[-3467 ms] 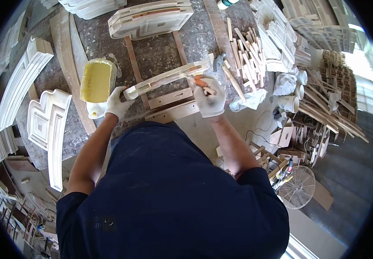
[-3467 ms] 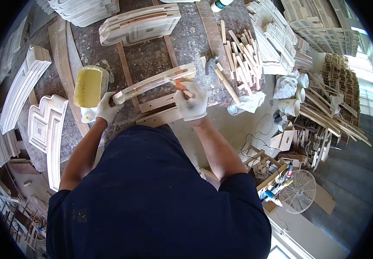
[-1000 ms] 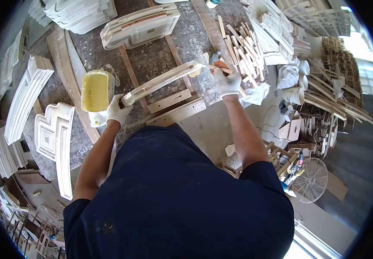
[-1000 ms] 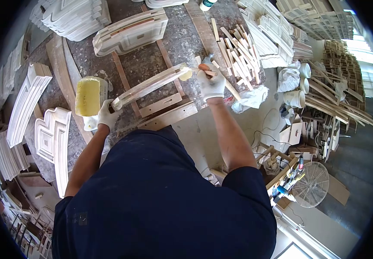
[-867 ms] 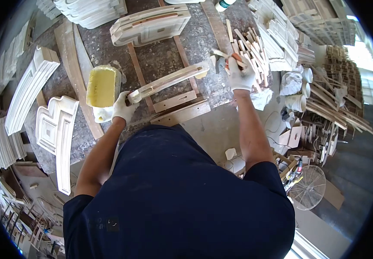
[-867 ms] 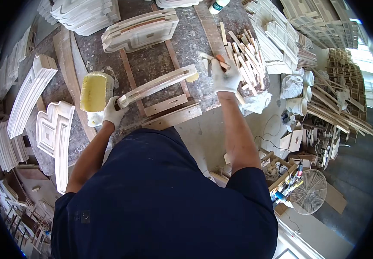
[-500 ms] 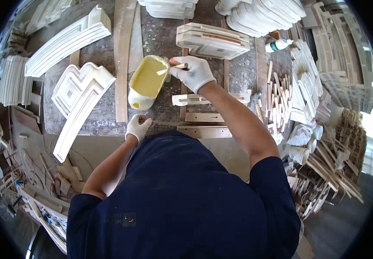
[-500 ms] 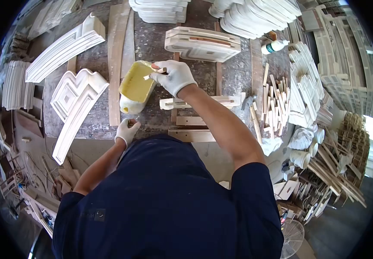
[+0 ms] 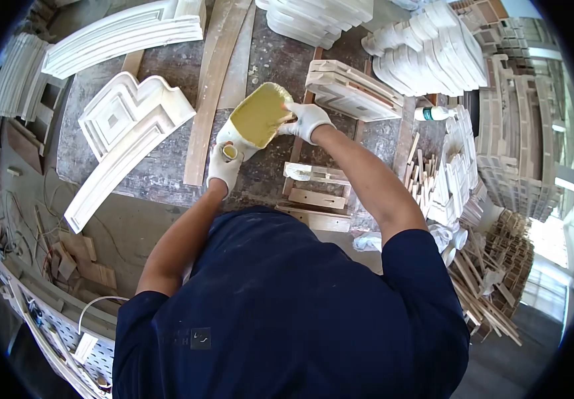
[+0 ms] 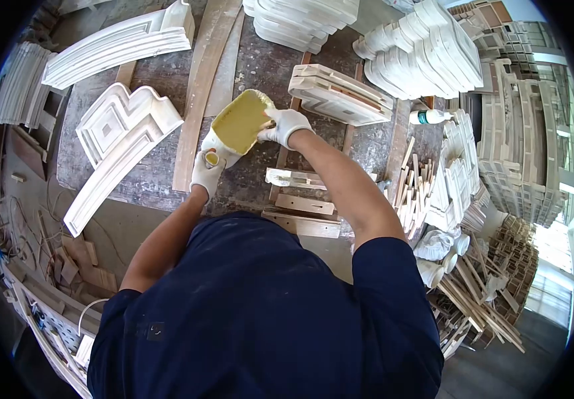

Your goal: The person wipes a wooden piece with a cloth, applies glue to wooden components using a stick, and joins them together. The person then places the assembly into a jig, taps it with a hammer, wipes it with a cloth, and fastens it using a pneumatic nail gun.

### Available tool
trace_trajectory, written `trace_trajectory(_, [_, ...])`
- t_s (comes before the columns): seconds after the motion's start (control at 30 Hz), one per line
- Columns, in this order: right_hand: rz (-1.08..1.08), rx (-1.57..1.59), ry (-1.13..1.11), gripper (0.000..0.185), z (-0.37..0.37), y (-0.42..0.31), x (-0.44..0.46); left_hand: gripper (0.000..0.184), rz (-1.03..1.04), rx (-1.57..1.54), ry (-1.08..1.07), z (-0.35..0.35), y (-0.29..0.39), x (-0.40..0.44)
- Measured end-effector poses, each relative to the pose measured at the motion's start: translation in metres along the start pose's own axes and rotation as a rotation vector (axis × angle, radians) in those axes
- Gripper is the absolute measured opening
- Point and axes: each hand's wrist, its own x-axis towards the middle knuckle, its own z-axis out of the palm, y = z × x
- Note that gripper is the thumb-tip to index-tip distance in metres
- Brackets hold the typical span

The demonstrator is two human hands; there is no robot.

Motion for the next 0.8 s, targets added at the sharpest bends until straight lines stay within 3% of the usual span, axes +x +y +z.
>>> trace_trajectory(0.07, [0.077, 0.161, 0.134, 0.067, -0.021, -0.007, -0.018, 0.041, -0.120, -0.072, -0.079, 0.001, 0.016, 0.012])
trace_trajectory(0.1, [0.081, 0.203, 0.146, 0.075, -0.037, -0.008, -0.030, 0.040, -0.057, 0.013, -0.053, 0.004, 0.004, 0.021])
trace_trajectory(0.23, [0.208, 0.353, 0.371, 0.043, -0.064, 0.021, -0.069, 0.045, 0.073, 0.122, -0.257, -0.012, -0.010, 0.053])
trace_trajectory(0.33, [0.106, 0.368, 0.670, 0.032, -0.071, 0.037, -0.108, 0.044, 0.142, 0.461, -0.217, -0.073, 0.028, 0.124])
trace_trajectory(0.37, [0.207, 0.451, 0.686, 0.033, -0.071, 0.050, -0.125, 0.046, 0.185, 0.537, -0.083, -0.092, 0.115, 0.134])
trace_trajectory(0.4, [0.317, 0.532, 0.698, 0.034, -0.066, 0.057, -0.142, 0.059, 0.439, 0.560, 0.032, -0.119, 0.111, 0.187])
trace_trajectory(0.43, [0.376, 0.648, 0.729, 0.036, -0.068, 0.043, -0.158, 0.075, 0.554, 0.835, 0.266, -0.141, 0.138, 0.223])
trace_trajectory(0.47, [0.436, 0.764, 0.762, 0.038, -0.071, 0.029, -0.174, 0.091, 0.414, 0.928, 0.232, -0.155, 0.191, 0.247])
trace_trajectory(0.5, [0.439, 0.780, 0.824, 0.041, -0.064, 0.029, -0.187, 0.098, 0.420, 1.083, 0.224, -0.167, 0.214, 0.278])
trace_trajectory(0.63, [0.509, 0.888, 1.040, 0.049, -0.037, 0.032, -0.244, 0.124, 0.210, 1.668, -0.031, -0.193, 0.267, 0.354])
trace_trajectory(0.73, [0.637, 0.921, 1.185, 0.055, -0.013, 0.049, -0.287, 0.133, 0.129, 1.754, -0.178, -0.192, 0.267, 0.393])
trace_trajectory(0.8, [0.709, 0.830, 1.203, 0.050, -0.010, 0.047, -0.304, 0.129, 0.104, 1.735, -0.211, -0.195, 0.249, 0.418])
